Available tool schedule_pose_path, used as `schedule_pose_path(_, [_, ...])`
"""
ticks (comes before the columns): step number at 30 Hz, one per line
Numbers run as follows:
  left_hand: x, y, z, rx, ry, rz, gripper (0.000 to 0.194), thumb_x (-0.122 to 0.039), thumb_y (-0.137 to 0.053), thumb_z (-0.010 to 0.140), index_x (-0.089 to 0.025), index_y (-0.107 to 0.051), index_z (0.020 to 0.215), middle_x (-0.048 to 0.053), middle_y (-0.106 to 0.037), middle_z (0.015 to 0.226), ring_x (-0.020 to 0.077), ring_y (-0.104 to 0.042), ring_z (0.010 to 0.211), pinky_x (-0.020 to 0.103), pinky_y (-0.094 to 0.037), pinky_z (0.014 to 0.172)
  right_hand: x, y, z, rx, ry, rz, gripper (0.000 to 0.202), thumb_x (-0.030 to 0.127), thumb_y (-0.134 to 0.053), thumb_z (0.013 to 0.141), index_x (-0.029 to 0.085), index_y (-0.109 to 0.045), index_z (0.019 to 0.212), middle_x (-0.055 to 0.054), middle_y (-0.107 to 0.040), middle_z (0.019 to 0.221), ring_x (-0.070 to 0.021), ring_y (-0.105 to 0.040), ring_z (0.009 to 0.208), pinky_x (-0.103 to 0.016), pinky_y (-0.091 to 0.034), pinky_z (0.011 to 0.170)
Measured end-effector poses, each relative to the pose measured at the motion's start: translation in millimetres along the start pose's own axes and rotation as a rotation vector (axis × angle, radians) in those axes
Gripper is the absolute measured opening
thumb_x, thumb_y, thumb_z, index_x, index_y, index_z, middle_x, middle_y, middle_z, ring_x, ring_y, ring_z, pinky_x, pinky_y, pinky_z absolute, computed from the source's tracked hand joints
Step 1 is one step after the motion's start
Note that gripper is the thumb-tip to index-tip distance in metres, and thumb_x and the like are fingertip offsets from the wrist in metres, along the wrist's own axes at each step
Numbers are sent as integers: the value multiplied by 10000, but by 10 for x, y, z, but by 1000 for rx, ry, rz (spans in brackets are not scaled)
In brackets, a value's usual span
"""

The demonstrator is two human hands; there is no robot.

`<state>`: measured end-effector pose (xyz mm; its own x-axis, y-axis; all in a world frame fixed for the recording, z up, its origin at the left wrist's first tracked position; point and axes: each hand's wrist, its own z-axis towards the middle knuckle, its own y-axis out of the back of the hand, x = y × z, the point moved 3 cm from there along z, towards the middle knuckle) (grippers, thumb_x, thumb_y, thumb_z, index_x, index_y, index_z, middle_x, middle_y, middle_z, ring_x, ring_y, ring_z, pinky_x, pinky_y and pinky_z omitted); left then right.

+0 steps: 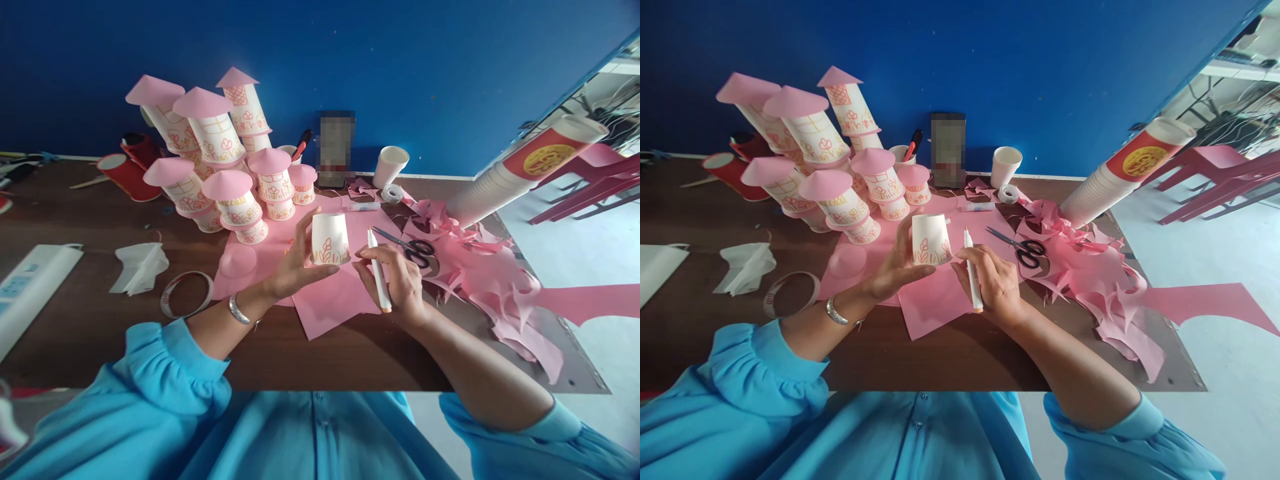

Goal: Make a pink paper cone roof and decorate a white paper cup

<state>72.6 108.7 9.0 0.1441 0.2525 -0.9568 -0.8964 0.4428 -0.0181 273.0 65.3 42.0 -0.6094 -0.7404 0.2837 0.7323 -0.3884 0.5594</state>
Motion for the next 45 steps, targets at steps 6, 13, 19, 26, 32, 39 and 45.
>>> schedule_pose_path(6, [-16, 19, 28, -59, -63, 128, 1072, -487, -913, 743, -380, -276, 1598, 139, -357, 1664, 433, -395, 1517, 669, -483, 1139, 16, 39, 27, 28, -16, 71, 278, 188, -640, 1007, 228, -572, 1273, -55, -745, 988, -166, -728, 732, -286, -589, 683])
schedule_pose_path(13, [71, 55, 7, -111, -98, 234, 1106, -524, -936, 697, -359, -286, 1576, 150, -432, 1595, 413, -442, 1480, 667, -440, 1176, 46, 100, 63, 31, 19, 79, 403, 371, -513, 1088, 249, -571, 1468, -74, -685, 963, -198, -681, 802, -317, -597, 676])
schedule_pose_path(19, [62, 60, 12, -139, -134, 337, 1122, -579, -916, 701, -353, -273, 1592, 152, -421, 1591, 391, -461, 1468, 597, -478, 1170, 62, 106, 55, 10, 24, 64, 418, 357, -525, 1071, 243, -557, 1472, -81, -705, 986, -206, -678, 789, -331, -598, 655])
schedule_pose_path(26, [83, 61, 13, -151, -136, 390, 1162, -624, -906, 688, -343, -258, 1612, 165, -391, 1617, 399, -470, 1464, 574, -480, 1165, 51, 90, 15, -18, -67, 98, 233, 250, -633, 990, 217, -595, 1218, -55, -721, 938, -186, -692, 750, -310, -590, 664])
schedule_pose_path(32, [107, 37, -4, -157, -93, 417, 1163, -621, -914, 676, -325, -283, 1608, 181, -414, 1605, 410, -476, 1459, 596, -480, 1152, 92, 101, 71, -48, 39, 128, 214, 196, -643, 978, 213, -615, 1190, -48, -702, 875, -203, -705, 762, -330, -592, 657])
schedule_pose_path(39, [114, 8, -18, -159, -116, 445, 1121, -633, -864, 738, -283, -265, 1618, 203, -418, 1616, 392, -485, 1469, 566, -487, 1159, 213, 56, 47, -23, 152, 148, 237, 134, -663, 939, 188, -619, 1165, -61, -740, 862, -192, -735, 727, -282, -595, 604])
schedule_pose_path(45, [168, 6, -45, -152, -142, 568, 1141, -631, -854, 744, -288, -234, 1639, 206, -415, 1636, 409, -486, 1466, 591, -465, 1162, 286, 17, 35, 26, 185, 178, 243, 101, -667, 932, 173, -614, 1158, -63, -742, 847, -192, -754, 745, -283, -627, 643])
